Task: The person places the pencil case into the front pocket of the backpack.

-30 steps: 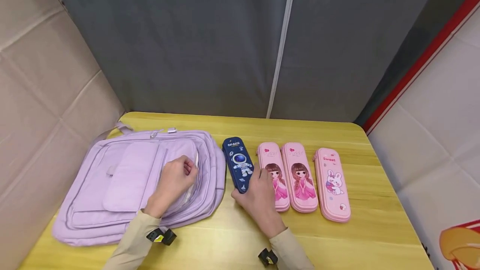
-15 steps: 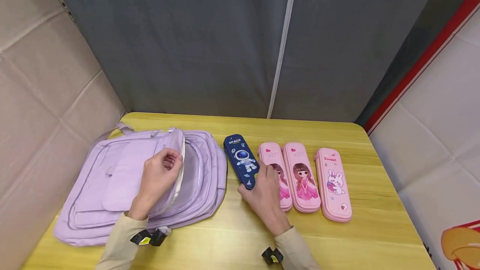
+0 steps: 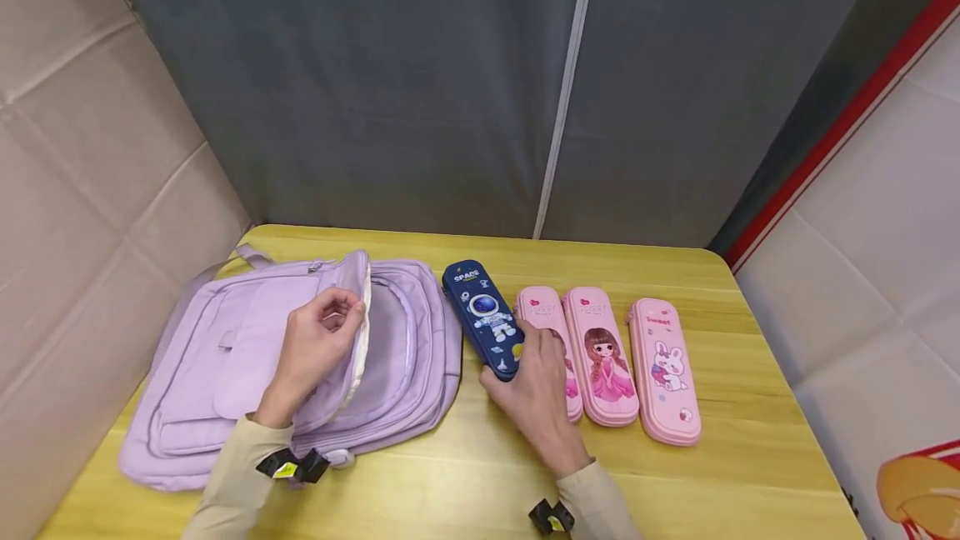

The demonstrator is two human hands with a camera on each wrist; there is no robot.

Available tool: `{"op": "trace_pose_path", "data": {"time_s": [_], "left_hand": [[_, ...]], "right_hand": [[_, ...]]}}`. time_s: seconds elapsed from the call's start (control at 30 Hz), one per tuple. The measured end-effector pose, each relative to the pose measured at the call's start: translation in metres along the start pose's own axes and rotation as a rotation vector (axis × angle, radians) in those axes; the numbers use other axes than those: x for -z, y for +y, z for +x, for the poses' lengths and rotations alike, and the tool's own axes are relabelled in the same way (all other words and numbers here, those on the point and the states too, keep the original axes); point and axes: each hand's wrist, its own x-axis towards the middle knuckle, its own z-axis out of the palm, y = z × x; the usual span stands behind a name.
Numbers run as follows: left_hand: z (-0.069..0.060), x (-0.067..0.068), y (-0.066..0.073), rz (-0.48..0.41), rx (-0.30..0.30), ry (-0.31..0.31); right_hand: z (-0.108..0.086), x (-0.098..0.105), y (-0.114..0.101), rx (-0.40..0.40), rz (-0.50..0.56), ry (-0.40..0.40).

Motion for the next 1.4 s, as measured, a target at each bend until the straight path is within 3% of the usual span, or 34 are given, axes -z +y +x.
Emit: {"op": "trace_pose_path", "data": {"time_s": [0.2,0.37,0.53,0.7,0.9,1.1,1.4], "left_hand": [[0.001,0.003,0.002,-0.054,-0.042,0.018],[0.002,0.008,0.005,-0.094,-0.045,0.016],[0.003,0.013,0.006,-0.144,-0.004,0.009],[0.003,0.015,0.004,-0.154,0.026,-0.001],[0.002,0.017,0.005,-0.168,0.006,0.021],[0.002,0.019,0.006,-0.153,0.005,0.023],[0.001,0.024,0.006,-0.161,-0.009,0.034]], "right_hand": [[-0.001,0.01,-0.003,0.118,0.057,-0.003],[0.002,0.015,-0.005,0.18,0.163,-0.172],[0.006,0.01,-0.005,0.209,0.251,-0.345],[0.013,0.002,-0.007,0.232,0.314,-0.434],[0.025,-0.009,-0.011,0.282,0.414,-0.517],[0.03,-0.017,-0.007,0.224,0.519,-0.584],[0.028,-0.024,-0.001,0.103,0.618,-0.527]]}}
